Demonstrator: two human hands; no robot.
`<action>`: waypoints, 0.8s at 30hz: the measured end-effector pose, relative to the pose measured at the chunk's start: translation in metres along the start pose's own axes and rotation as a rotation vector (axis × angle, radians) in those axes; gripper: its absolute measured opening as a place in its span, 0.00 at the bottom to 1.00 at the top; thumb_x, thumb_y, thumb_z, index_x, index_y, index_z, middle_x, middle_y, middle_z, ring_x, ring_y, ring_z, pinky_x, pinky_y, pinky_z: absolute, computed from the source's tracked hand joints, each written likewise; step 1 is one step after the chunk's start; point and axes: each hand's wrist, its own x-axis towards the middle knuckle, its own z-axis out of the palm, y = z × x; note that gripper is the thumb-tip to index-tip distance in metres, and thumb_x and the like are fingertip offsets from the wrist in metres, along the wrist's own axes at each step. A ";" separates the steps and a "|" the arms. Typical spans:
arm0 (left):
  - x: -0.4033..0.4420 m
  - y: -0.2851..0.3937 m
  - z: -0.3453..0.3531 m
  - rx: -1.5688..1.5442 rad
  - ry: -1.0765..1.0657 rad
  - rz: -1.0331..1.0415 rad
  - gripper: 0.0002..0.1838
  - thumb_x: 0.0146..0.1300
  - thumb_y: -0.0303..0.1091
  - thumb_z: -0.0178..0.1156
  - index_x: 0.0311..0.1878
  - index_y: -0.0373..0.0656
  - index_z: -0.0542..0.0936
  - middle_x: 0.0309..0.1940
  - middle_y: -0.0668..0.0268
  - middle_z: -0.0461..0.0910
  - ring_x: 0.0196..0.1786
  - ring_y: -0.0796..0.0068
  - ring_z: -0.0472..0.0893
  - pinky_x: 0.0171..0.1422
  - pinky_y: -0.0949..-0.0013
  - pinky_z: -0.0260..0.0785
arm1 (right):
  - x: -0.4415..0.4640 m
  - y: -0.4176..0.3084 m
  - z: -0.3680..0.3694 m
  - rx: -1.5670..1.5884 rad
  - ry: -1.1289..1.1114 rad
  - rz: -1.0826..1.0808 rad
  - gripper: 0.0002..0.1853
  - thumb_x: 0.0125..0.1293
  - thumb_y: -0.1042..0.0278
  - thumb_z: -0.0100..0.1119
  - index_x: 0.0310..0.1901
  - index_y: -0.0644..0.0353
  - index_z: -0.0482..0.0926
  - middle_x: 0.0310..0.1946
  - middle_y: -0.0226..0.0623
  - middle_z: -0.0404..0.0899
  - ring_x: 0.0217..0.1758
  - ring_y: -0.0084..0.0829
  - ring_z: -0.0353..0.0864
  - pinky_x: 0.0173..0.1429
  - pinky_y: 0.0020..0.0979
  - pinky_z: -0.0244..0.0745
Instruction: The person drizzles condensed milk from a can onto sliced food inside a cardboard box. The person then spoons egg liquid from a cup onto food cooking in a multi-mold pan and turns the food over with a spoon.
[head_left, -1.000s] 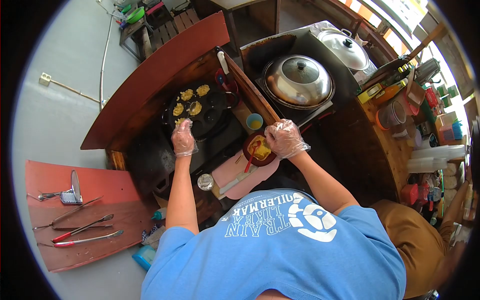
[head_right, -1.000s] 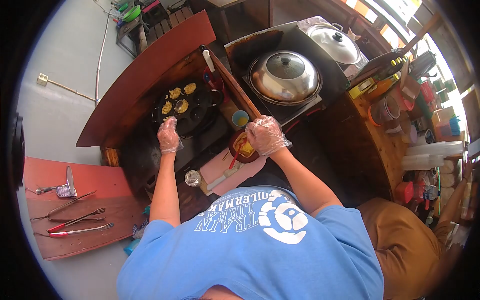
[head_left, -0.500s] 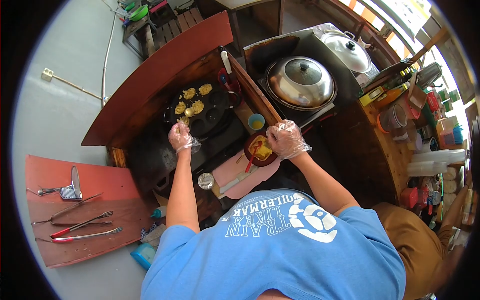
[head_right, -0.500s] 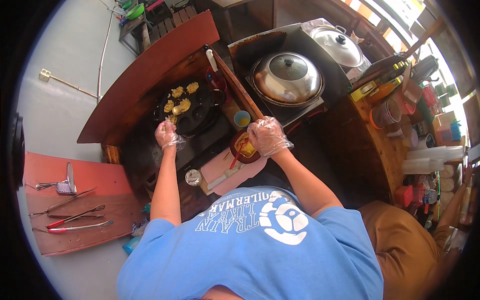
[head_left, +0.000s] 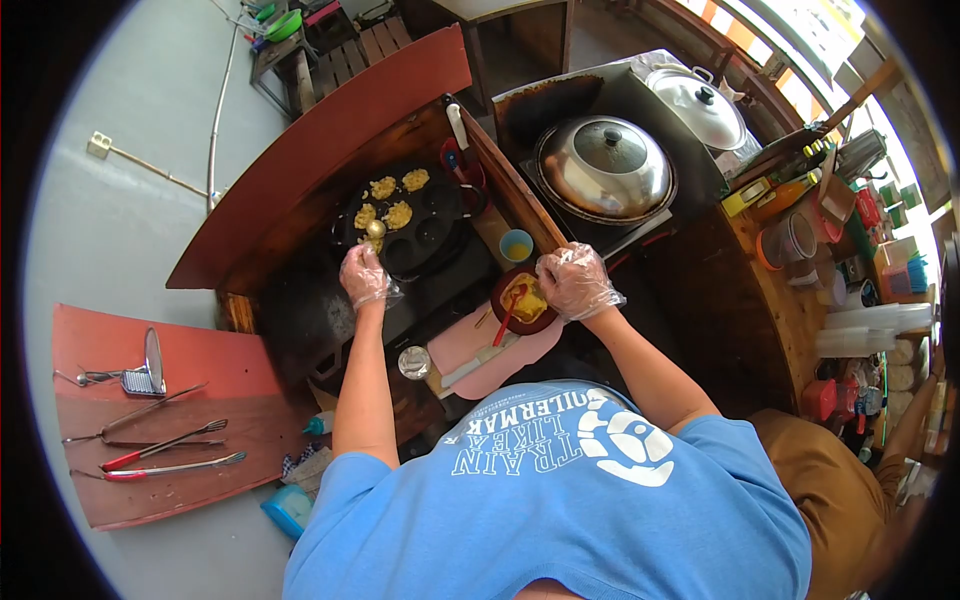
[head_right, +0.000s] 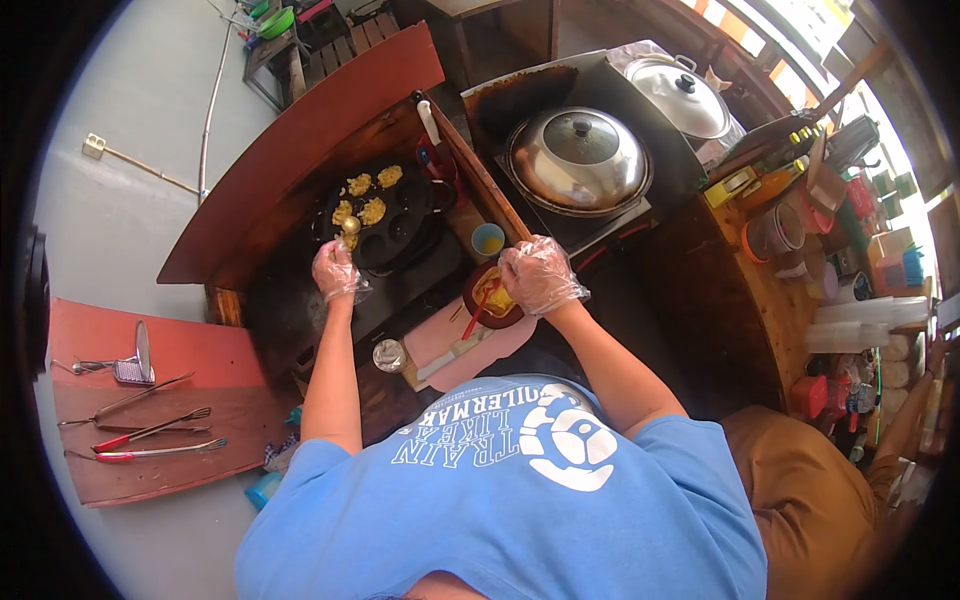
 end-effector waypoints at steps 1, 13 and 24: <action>-0.001 -0.001 0.004 -0.013 -0.009 0.028 0.12 0.71 0.38 0.62 0.43 0.38 0.85 0.40 0.49 0.88 0.47 0.43 0.86 0.55 0.48 0.77 | 0.000 0.000 0.001 0.000 -0.001 0.000 0.07 0.59 0.68 0.65 0.26 0.58 0.82 0.23 0.44 0.82 0.33 0.50 0.83 0.47 0.48 0.78; -0.011 -0.017 0.017 -0.332 -0.014 -0.304 0.11 0.71 0.35 0.65 0.41 0.35 0.85 0.28 0.59 0.88 0.32 0.65 0.89 0.45 0.62 0.79 | -0.001 0.000 -0.001 0.003 -0.005 0.006 0.06 0.59 0.68 0.65 0.27 0.58 0.83 0.24 0.43 0.82 0.33 0.50 0.83 0.48 0.48 0.78; 0.002 -0.001 -0.009 -0.153 0.098 -0.022 0.10 0.74 0.36 0.63 0.44 0.38 0.85 0.33 0.56 0.89 0.40 0.56 0.89 0.49 0.57 0.78 | -0.001 0.002 0.000 0.007 -0.024 -0.002 0.06 0.60 0.68 0.65 0.27 0.58 0.82 0.23 0.44 0.82 0.33 0.50 0.83 0.47 0.48 0.78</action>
